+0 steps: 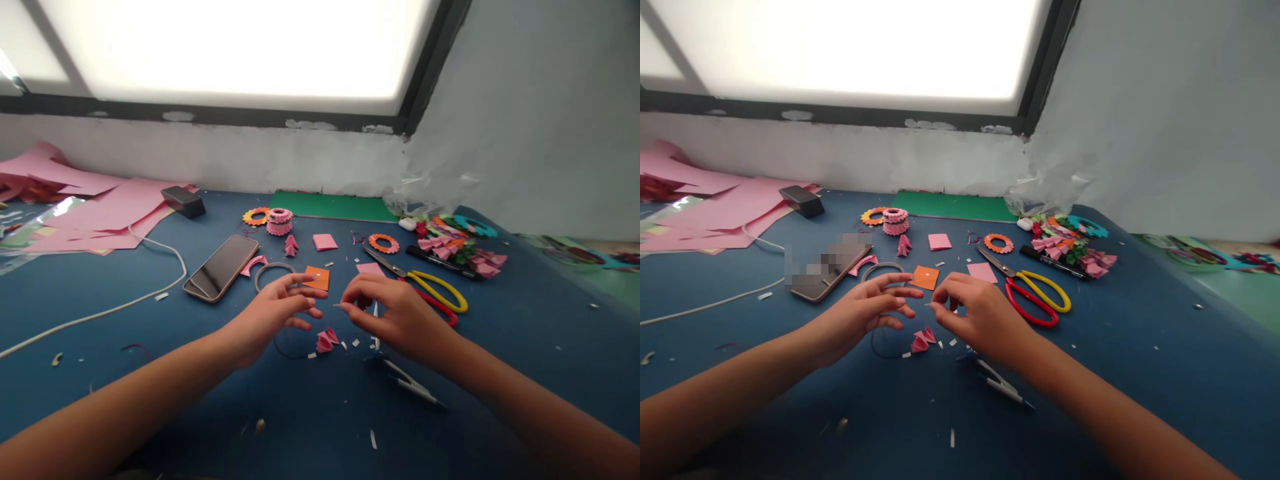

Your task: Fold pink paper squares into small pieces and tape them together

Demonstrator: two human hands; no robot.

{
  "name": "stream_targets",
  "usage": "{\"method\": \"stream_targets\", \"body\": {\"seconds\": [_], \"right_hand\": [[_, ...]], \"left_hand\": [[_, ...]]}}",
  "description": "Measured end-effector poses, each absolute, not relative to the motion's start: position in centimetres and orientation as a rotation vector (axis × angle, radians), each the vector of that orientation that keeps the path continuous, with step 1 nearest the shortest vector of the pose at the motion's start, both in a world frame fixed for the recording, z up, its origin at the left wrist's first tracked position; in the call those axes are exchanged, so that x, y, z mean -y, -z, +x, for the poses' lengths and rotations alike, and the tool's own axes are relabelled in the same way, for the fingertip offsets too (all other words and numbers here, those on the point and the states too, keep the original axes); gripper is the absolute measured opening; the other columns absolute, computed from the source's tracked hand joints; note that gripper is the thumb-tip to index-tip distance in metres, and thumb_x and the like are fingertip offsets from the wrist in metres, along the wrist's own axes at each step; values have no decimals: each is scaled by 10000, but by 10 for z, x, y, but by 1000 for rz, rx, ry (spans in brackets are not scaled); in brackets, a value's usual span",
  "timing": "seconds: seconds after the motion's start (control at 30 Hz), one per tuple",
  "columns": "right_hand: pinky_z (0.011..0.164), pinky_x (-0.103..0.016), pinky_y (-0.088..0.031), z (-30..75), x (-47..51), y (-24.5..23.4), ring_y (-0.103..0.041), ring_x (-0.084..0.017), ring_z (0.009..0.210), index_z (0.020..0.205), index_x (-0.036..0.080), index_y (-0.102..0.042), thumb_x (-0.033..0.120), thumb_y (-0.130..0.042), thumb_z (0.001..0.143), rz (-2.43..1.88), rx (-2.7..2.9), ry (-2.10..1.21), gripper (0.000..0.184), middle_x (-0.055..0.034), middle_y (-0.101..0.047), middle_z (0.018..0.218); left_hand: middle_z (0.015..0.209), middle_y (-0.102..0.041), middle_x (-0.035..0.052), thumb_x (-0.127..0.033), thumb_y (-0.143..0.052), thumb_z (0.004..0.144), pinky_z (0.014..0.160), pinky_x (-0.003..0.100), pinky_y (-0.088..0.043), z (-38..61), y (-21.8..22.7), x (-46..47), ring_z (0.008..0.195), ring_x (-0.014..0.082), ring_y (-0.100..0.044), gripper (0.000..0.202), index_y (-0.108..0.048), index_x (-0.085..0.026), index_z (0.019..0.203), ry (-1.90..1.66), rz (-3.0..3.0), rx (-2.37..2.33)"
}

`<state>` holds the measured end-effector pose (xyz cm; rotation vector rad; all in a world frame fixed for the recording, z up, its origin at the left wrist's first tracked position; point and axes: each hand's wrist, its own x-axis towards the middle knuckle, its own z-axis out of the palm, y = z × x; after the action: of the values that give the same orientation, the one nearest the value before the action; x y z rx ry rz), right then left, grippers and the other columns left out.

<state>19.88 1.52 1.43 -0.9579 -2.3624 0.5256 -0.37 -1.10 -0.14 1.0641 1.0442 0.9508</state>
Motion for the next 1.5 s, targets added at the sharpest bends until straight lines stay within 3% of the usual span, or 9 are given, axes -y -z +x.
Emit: {"method": "stream_targets", "body": {"seconds": [0.17, 0.3, 0.47, 0.67, 0.83, 1.07, 1.2, 1.5], "right_hand": [[565, -236, -420, 197, -8, 10, -552, -122, 616, 805, 189, -562, 245, -572, 823, -1118, 2323, -728, 59, 10, -603, 705], [579, -235, -432, 193, -3, 22, -582, -122, 642, 911, 200, -504, 234, -630, 781, -1094, 2305, -863, 184, 19, -623, 750], [577, -227, -446, 188, -2, 26, -590, -118, 646, 900, 206, -473, 173, -607, 777, -1054, 2283, -899, 185, 25, -618, 736], [582, -238, -457, 187, -2, 28, -586, -118, 636, 872, 208, -446, 161, -571, 794, -1020, 2275, -876, 155, 27, -602, 728], [632, -255, -504, 187, -2, 32, -613, -118, 681, 890, 208, -445, 140, -542, 806, -975, 2199, -876, 146, 15, -611, 777], [616, -234, -567, 186, 0, 29, -659, -112, 714, 918, 215, -436, 207, -595, 804, -896, 1854, -1098, 196, 2, -597, 889], [593, -218, -566, 185, 1, 26, -653, -100, 678, 887, 211, -438, 216, -592, 810, -863, 1748, -1132, 172, 11, -605, 854], [615, -221, -561, 190, -1, 25, -626, -95, 676, 860, 193, -530, 187, -597, 810, -797, 1865, -929, 84, 5, -598, 817]], "left_hand": [[1057, -649, 100, -189, -588, 781, 777, 367, -476, -4, 12, 9, 867, 180, -603, 469, -418, -186, 1218, -873, 1480, -1198], [1063, -629, 93, -299, -604, 789, 727, 349, -465, -2, 16, 16, 873, 196, -582, 572, -349, -198, 1290, -727, 1621, -1287], [1023, -633, 72, -354, -715, 689, 758, 365, -453, 0, 27, 23, 898, 226, -569, 808, -284, -218, 1358, -621, 1801, -1297], [936, -654, 49, -228, -612, 765, 716, 361, -455, 0, 33, 21, 813, 206, -579, 658, -310, -221, 1350, -632, 1903, -1291], [893, -625, 33, -199, -606, 763, 787, 374, -477, 4, 27, 18, 835, 186, -605, 569, -367, -196, 1279, -781, 1659, -1189], [860, -590, -2, -171, -642, 756, 763, 312, -490, 9, 19, 17, 778, 138, -634, 466, -428, -184, 1170, -958, 1283, -988], [838, -612, -15, -138, -668, 754, 752, 267, -492, 9, 16, 15, 750, 109, -634, 428, -462, -182, 1126, -1010, 1143, -930], [858, -629, -10, -157, -690, 768, 675, 178, -488, 9, 9, 18, 740, 75, -606, 379, -527, -188, 1109, -1024, 1137, -925]]}}
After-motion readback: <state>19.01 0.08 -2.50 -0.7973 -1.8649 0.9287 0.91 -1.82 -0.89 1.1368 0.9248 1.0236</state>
